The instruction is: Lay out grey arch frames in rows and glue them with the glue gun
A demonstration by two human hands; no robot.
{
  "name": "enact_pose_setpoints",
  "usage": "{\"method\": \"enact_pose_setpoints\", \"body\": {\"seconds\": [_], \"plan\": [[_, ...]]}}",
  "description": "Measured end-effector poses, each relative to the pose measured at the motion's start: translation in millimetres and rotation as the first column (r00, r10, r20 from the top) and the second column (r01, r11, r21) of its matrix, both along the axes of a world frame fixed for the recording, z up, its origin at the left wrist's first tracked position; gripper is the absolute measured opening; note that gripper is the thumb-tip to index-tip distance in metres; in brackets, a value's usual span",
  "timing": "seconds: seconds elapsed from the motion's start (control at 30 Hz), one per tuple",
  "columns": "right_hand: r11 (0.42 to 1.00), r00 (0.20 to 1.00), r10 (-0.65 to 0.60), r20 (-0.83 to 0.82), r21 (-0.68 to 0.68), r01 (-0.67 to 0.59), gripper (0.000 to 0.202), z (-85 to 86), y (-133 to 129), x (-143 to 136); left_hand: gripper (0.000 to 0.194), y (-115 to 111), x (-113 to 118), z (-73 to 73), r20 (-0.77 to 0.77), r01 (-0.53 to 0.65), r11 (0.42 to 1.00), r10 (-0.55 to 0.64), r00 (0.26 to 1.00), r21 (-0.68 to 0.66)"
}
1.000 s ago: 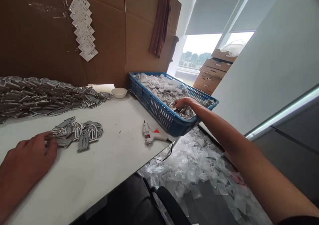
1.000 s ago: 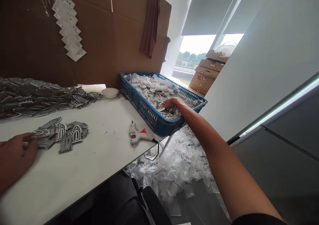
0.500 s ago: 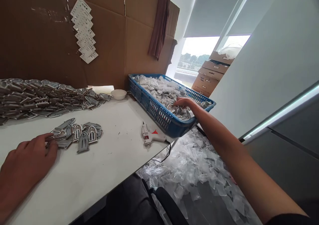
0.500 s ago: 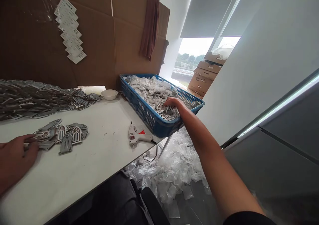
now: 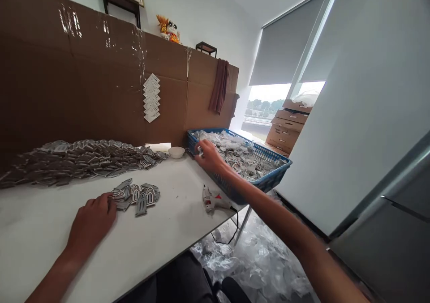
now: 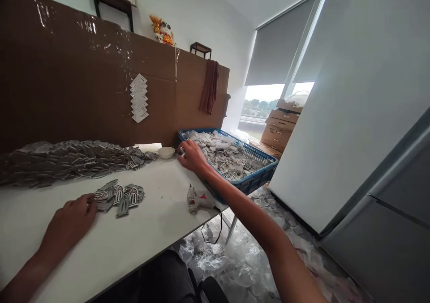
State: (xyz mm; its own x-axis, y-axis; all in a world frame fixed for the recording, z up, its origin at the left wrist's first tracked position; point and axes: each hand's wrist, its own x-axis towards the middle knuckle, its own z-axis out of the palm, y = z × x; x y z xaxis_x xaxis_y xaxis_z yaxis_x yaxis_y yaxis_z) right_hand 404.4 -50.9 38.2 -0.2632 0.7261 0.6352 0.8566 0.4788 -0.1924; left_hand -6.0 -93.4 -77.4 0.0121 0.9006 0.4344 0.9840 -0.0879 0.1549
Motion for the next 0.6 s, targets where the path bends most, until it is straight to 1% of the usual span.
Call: {"method": "enact_pose_setpoints", "body": {"seconds": [0.07, 0.1, 0.17, 0.2, 0.27, 0.33, 0.37, 0.4, 0.47, 0.53, 0.57, 0.6], "plan": [[0.991, 0.983, 0.134, 0.127, 0.005, -0.136, 0.022, -8.2, -5, -54, 0.053, 1, -2, 3.0, 0.016, 0.012, 1.0, -0.012, 1.0, -0.027], [0.981, 0.96, 0.195, 0.199, -0.029, -0.193, 0.024, -15.1, -7, -78, 0.053, 1, -4, 3.7, 0.033, 0.013, 0.999, -0.011, 0.999, -0.033], [0.955, 0.911, 0.29, 0.293, -0.158, -0.253, 0.026, -33.6, -9, -121, 0.05, 3, -6, 3.1, 0.07, 0.009, 1.0, -0.008, 0.998, -0.018], [0.933, 0.888, 0.336, 0.313, -0.242, -0.268, 0.029, -44.5, -9, -138, 0.048, 3, -7, 1.9, 0.074, 0.007, 1.0, -0.006, 0.997, -0.005], [0.881, 0.875, 0.397, 0.278, -0.384, -0.278, 0.043, -66.2, -6, -164, 0.044, 3, -8, -1.4, 0.088, 0.004, 1.0, -0.006, 0.996, 0.02], [0.841, 0.894, 0.401, 0.201, -0.467, -0.272, 0.057, -82.8, -2, -182, 0.039, 3, -10, -4.8, 0.079, -0.004, 0.999, 0.002, 0.997, 0.032], [0.829, 0.904, 0.393, 0.167, -0.49, -0.27, 0.062, -87.5, 1, -188, 0.037, 3, -11, -6.2, 0.071, -0.006, 0.999, 0.004, 0.997, 0.032], [0.818, 0.913, 0.384, 0.133, -0.508, -0.27, 0.066, -89.3, 3, -192, 0.036, 2, -12, -7.2, 0.066, -0.009, 0.999, 0.007, 0.998, 0.033], [0.794, 0.924, 0.377, 0.069, -0.538, -0.284, 0.074, -83.5, 7, -193, 0.035, 2, -13, -7.9, 0.058, -0.011, 0.999, 0.009, 0.998, 0.031], [0.783, 0.929, 0.37, -0.001, -0.538, -0.312, 0.076, -66.7, 13, -182, 0.036, 2, -13, -7.5, 0.055, -0.013, 1.0, 0.012, 0.998, 0.025], [0.792, 0.933, 0.359, -0.031, -0.519, -0.322, 0.073, -55.6, 17, -172, 0.037, 2, -14, -7.1, 0.056, -0.013, 1.0, 0.012, 0.998, 0.019], [0.816, 0.939, 0.339, -0.058, -0.479, -0.324, 0.067, -43.7, 21, -157, 0.038, 3, -14, -6.6, 0.058, -0.013, 1.0, 0.012, 0.998, 0.011]]}}
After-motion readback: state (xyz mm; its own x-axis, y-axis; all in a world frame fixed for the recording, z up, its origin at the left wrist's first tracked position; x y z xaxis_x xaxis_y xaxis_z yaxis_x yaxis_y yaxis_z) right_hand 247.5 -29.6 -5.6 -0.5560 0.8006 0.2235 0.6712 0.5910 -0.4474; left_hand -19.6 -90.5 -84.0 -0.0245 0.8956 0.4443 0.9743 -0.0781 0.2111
